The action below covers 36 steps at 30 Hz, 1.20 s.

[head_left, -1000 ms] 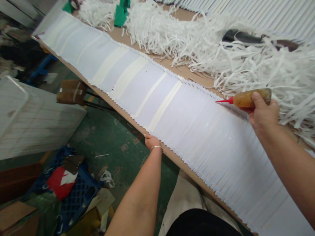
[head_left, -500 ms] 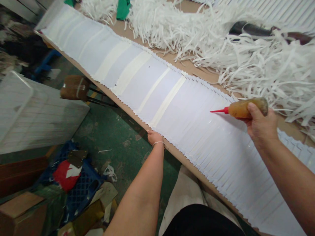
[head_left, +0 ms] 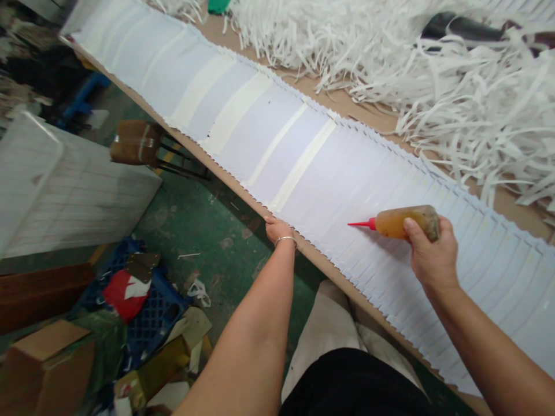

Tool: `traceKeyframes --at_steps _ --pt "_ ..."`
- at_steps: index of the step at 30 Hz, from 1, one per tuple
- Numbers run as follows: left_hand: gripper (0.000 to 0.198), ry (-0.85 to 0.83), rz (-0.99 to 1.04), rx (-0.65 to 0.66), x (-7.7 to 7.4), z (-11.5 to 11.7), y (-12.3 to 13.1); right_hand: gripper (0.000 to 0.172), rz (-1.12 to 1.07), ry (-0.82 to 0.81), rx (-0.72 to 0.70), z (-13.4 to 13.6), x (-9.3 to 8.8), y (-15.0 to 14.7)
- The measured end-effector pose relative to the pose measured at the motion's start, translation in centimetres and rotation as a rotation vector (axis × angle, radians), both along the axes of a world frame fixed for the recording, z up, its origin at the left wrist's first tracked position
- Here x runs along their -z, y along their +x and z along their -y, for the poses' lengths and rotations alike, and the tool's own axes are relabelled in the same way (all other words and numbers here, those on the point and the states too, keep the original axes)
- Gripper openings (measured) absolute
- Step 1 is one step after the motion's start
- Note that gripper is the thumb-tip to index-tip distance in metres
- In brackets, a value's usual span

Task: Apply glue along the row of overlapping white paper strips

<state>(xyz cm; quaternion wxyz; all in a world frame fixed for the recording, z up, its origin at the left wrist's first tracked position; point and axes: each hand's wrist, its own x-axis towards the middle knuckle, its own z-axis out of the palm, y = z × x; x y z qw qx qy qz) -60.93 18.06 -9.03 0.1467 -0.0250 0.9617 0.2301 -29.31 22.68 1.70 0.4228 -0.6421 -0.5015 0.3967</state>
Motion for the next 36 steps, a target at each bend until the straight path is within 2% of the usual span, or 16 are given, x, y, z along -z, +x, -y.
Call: traceKeyframes --at_steps 5,10,13,16,18,19,21,23,25,28,31,36 --pt "0.070 0.006 0.007 0.012 0.3 0.2 -0.1 0.064 0.182 -0.064 -0.042 3.2 -0.9 -1.6" --pt "0.072 0.013 0.015 0.022 0.5 0.3 -0.1 0.065 0.221 -0.049 -0.131 5.6 -1.0 -2.6" --pt "0.073 0.019 0.019 0.021 0.6 0.3 -0.1 0.066 0.202 0.023 -0.205 6.2 -1.1 -2.5" --pt "0.071 0.020 0.010 0.022 0.6 0.3 0.0 0.072 0.069 0.181 -0.343 5.5 -2.1 -2.0" --pt "0.069 0.020 0.002 0.021 0.5 0.3 0.0 0.074 0.018 0.304 -0.369 3.8 -3.0 -1.4" --pt "0.069 0.021 -0.001 0.019 0.5 0.3 -0.1 0.074 0.038 0.356 -0.330 2.5 -3.4 -1.0" --pt "0.068 0.023 -0.004 0.014 0.3 0.2 -0.1 0.070 0.134 0.408 -0.161 -0.8 -3.8 0.0" --pt "0.067 0.023 -0.010 0.004 0.3 0.1 -0.2 0.061 0.156 0.380 0.044 -4.9 -3.7 0.9" --pt "0.066 0.021 -0.015 -0.007 0.3 0.0 -0.3 0.053 -0.063 0.286 0.137 -8.9 -3.1 1.6" --pt "0.066 0.017 -0.013 -0.022 0.3 -0.2 -0.3 0.050 -0.310 0.206 0.143 -13.7 -2.0 2.1" --pt "0.067 0.009 -0.008 -0.031 0.2 -0.2 -0.4 0.047 -0.318 0.174 0.142 -16.3 -1.1 2.1" --pt "0.064 0.000 -0.012 -0.026 0.0 -0.3 -0.3 0.049 -0.259 0.167 0.196 -18.4 0.0 2.0"
